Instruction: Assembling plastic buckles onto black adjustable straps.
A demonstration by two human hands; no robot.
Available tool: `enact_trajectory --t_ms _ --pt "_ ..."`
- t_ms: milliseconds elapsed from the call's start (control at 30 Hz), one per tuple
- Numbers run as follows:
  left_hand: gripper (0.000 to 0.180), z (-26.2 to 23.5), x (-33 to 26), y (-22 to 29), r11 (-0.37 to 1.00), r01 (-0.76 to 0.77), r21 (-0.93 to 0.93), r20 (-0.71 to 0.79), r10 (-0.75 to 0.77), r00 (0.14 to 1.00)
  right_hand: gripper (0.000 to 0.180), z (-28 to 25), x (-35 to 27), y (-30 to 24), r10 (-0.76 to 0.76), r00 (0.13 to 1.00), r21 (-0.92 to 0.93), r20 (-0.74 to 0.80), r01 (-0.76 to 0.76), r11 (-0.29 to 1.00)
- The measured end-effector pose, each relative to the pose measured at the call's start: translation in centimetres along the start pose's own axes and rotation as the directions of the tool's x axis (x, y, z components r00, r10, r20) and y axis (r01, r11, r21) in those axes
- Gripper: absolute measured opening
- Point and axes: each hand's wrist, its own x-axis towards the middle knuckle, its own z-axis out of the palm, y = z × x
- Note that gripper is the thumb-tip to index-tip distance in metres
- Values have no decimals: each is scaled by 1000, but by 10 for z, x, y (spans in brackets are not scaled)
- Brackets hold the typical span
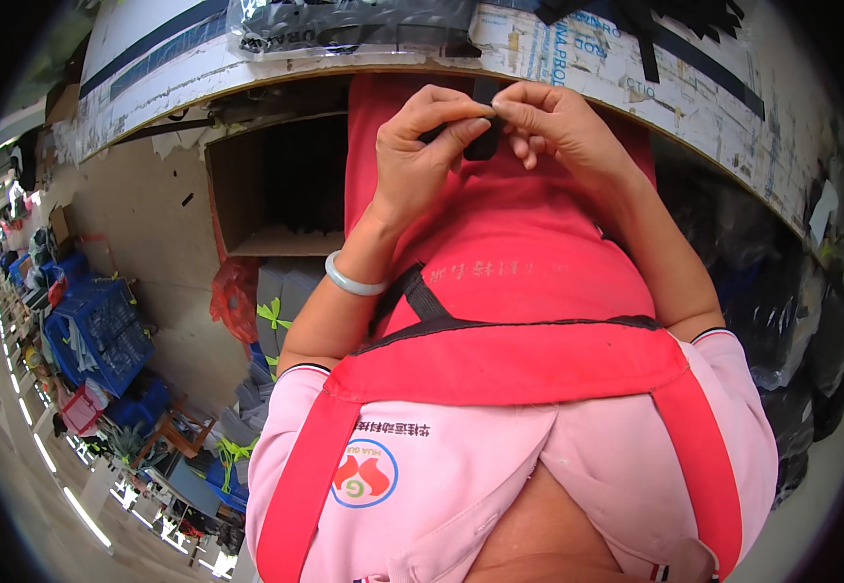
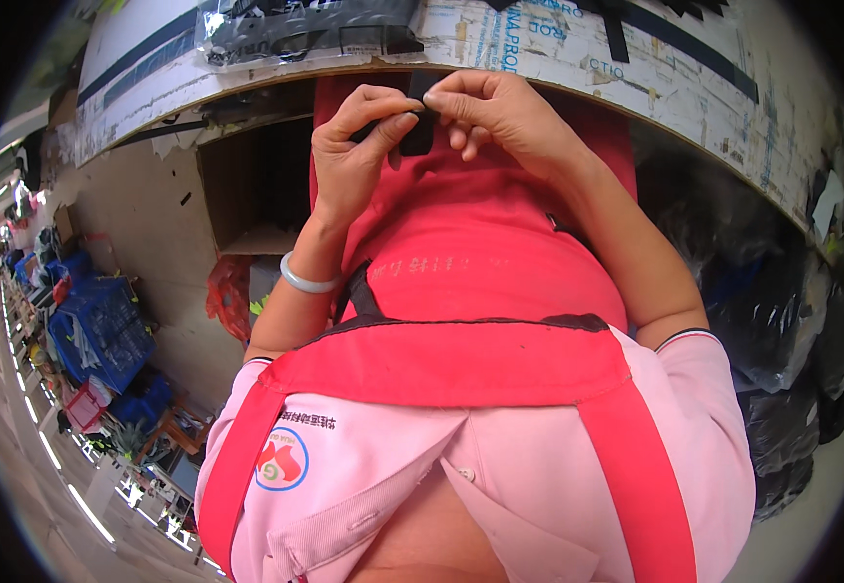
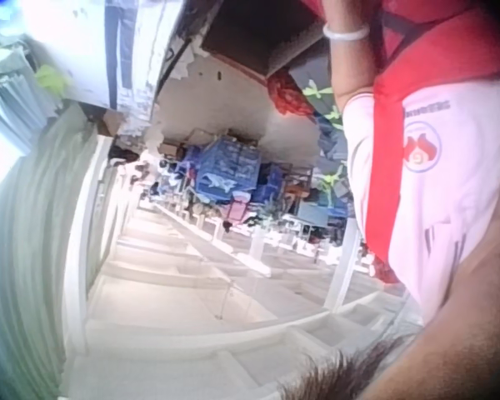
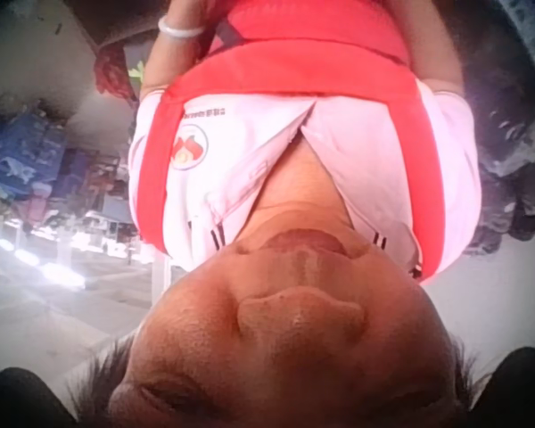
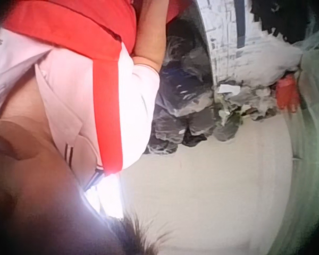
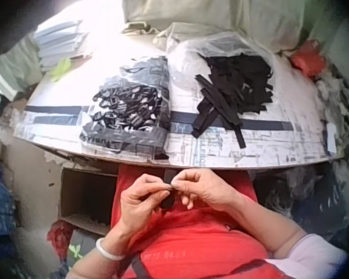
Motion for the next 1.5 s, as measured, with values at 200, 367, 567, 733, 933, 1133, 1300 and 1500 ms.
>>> enact_trajectory --t_ms 200,367,567,733,933,1133,1300,1500 --pt "14 -1 -5 5 998 58 20 13 -58 998 22 5 2 6 -197 976 -276 -95 164 947" --pt "14 -2 -4 7 997 73 -19 58 -71 996 15 9 3 6 -304 941 -184 -150 276 943" --pt "11 -3 -8 23 982 190 -8 133 -187 973 12 7 14 22 -204 959 -94 -196 188 978" --pt "9 -75 -27 54 923 304 234 174 -348 921 18 10 -8 8 -351 936 -492 17 314 812" --pt "22 -155 -68 29 877 470 101 -510 -359 781 23 -117 27 -56 -837 540 -958 -90 183 221" --pt "23 -105 -32 1 857 371 -357 -317 -485 815 30 -180 73 -46 -879 413 -971 -237 -136 198" --pt "24 -68 -16 -7 774 382 -505 -177 -526 832 21 -121 59 -39 -895 421 -981 -148 -176 79" --pt "23 -55 -8 -15 795 470 -383 -52 -527 848 18 -46 48 -13 -829 554 -989 -75 62 131"
